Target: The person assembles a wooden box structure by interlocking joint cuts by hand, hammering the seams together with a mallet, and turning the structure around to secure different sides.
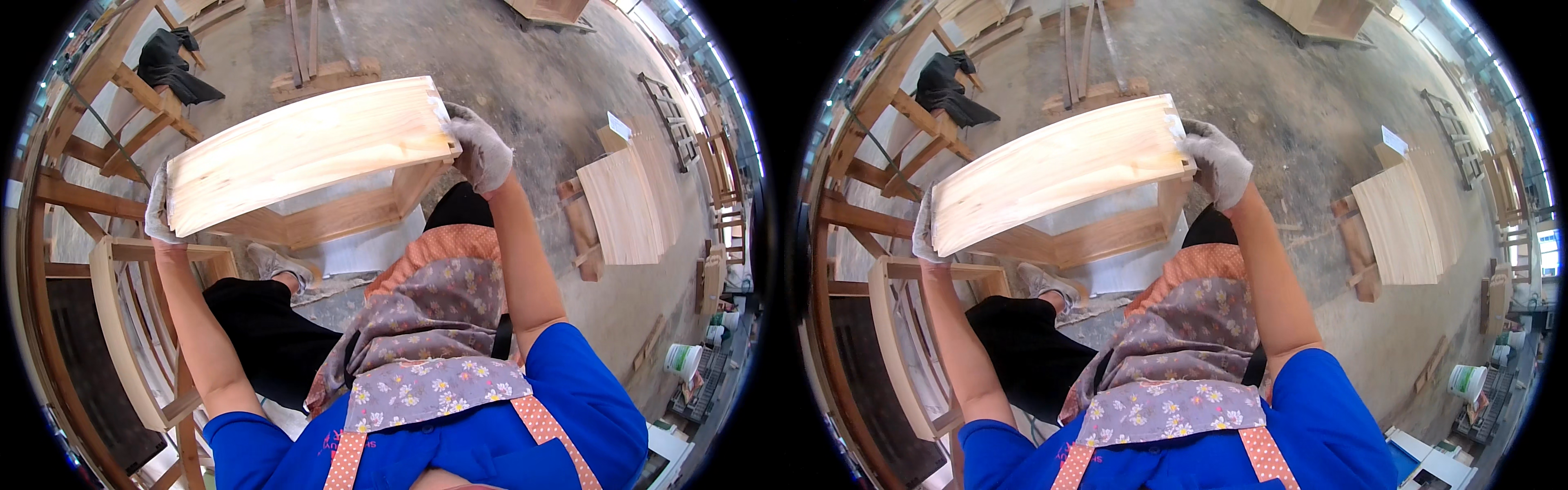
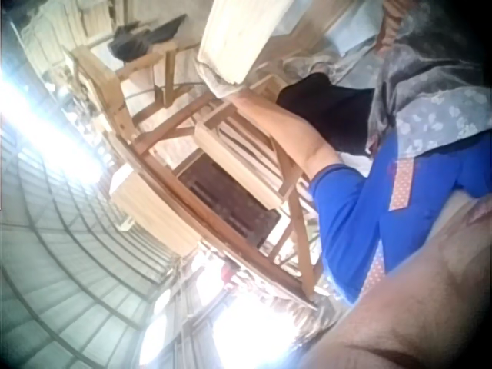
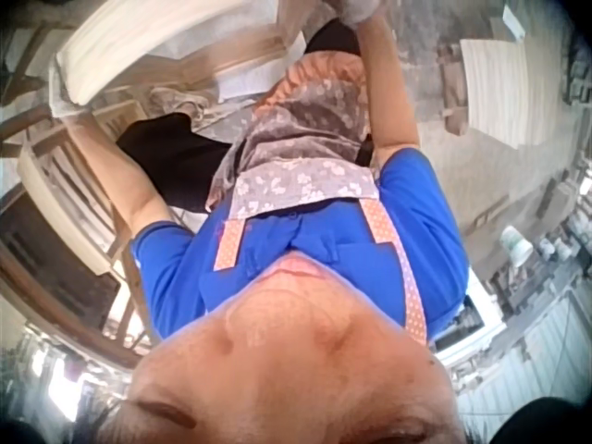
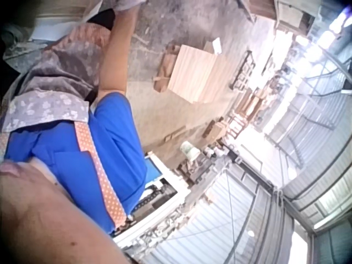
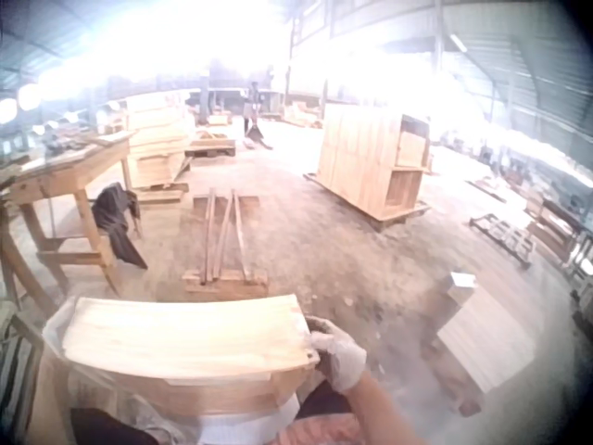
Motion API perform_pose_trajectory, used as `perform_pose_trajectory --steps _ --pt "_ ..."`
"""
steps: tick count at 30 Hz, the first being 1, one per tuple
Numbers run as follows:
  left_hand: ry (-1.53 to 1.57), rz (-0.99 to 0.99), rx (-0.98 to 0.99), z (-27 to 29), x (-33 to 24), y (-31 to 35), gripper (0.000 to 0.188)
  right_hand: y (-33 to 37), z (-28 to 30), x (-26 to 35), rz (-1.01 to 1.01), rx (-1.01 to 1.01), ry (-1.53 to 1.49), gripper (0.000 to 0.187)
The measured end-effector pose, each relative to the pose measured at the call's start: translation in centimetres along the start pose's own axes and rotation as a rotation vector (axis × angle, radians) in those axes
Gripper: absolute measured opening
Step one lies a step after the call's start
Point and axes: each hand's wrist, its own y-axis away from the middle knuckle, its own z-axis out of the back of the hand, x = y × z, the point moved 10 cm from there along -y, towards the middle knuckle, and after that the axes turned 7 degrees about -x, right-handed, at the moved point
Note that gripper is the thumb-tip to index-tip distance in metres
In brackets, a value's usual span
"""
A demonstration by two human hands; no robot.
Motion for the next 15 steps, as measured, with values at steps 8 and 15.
perform_pose_trajectory --steps 8,15 --pt "0.004 0.012 -0.013 -0.1 0.6 0.2 0.04 -4.4 -1.8 4.4 0.062 -0.195 0.44 0.034" --pt "-0.039 -0.02 -0.044 0.1 0.3 -0.1 0.039 -7.7 -1.2 3.4 -0.099 -0.145 0.624 0.024"
